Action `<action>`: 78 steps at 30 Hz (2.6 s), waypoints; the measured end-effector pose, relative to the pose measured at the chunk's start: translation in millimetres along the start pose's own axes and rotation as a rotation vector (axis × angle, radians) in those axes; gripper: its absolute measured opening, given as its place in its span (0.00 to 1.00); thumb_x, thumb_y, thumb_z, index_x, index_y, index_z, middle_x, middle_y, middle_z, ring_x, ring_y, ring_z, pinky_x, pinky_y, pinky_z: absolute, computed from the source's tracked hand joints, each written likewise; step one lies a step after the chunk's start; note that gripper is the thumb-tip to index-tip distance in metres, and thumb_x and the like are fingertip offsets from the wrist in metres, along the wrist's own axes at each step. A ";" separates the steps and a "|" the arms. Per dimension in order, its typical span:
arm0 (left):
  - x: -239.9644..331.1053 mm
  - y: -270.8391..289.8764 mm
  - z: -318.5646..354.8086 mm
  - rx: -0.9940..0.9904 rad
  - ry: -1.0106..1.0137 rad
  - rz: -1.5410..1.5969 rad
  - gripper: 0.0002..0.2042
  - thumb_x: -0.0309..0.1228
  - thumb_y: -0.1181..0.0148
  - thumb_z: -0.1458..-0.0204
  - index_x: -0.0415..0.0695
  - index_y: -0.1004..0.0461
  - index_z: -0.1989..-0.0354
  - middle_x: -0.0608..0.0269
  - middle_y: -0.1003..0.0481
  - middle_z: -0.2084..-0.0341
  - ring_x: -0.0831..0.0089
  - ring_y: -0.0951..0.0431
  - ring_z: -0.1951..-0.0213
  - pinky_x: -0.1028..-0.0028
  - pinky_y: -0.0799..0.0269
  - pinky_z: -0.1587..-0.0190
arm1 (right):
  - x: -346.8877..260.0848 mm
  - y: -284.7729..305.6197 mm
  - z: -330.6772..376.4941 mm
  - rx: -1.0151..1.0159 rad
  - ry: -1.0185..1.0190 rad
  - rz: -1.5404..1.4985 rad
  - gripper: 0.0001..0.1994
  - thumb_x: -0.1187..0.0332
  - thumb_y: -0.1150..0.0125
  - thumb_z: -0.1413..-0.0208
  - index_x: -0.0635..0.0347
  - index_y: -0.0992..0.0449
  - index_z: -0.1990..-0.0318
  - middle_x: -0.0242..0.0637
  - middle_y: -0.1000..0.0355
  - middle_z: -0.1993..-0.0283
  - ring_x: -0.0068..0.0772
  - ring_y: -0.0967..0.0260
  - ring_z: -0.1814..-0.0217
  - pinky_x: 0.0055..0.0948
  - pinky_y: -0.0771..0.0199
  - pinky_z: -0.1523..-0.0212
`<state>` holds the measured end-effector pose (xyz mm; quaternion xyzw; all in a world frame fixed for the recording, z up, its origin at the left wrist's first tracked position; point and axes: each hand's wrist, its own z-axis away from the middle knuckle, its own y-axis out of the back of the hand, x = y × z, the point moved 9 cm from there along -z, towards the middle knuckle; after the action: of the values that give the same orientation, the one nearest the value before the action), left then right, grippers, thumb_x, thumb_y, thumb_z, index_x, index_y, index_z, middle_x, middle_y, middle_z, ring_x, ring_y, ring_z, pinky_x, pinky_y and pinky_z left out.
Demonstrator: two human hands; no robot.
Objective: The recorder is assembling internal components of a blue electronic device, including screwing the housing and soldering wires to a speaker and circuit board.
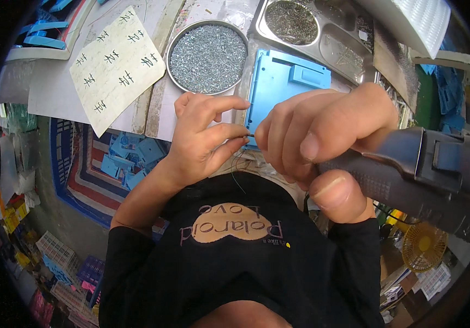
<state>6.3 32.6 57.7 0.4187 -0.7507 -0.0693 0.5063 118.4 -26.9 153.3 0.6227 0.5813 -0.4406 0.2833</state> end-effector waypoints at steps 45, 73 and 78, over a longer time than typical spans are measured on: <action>30.5 -96.7 -51.2 -0.347 -0.109 -0.320 0.21 0.30 0.33 0.54 0.47 0.20 0.47 0.67 0.24 0.42 0.67 0.29 0.63 0.66 0.33 0.59 | -0.2 140.5 69.9 0.325 0.079 0.232 0.07 0.67 0.49 0.36 0.59 0.35 0.56 0.28 0.43 0.82 0.24 0.44 0.81 0.30 0.38 0.73; -4.3 -80.9 -101.4 -0.120 -0.129 -0.413 0.18 0.33 0.28 0.57 0.45 0.21 0.55 0.54 0.30 0.41 0.51 0.29 0.44 0.54 0.32 0.43 | -44.6 110.5 85.5 0.318 0.090 0.073 0.13 0.61 0.45 0.39 0.59 0.34 0.53 0.24 0.44 0.83 0.23 0.45 0.81 0.31 0.40 0.73; 49.1 -2.5 -92.6 -0.095 -0.282 -0.178 0.23 0.28 0.27 0.59 0.40 0.27 0.51 0.47 0.31 0.37 0.47 0.26 0.40 0.51 0.29 0.41 | -91.4 123.5 65.5 0.245 0.259 0.082 0.14 0.60 0.48 0.38 0.57 0.34 0.50 0.22 0.44 0.82 0.20 0.47 0.80 0.27 0.44 0.72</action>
<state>76.8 26.3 135.1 0.4452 -0.7701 -0.2075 0.4072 230.2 -147.2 184.4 0.7273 0.5288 -0.4124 0.1459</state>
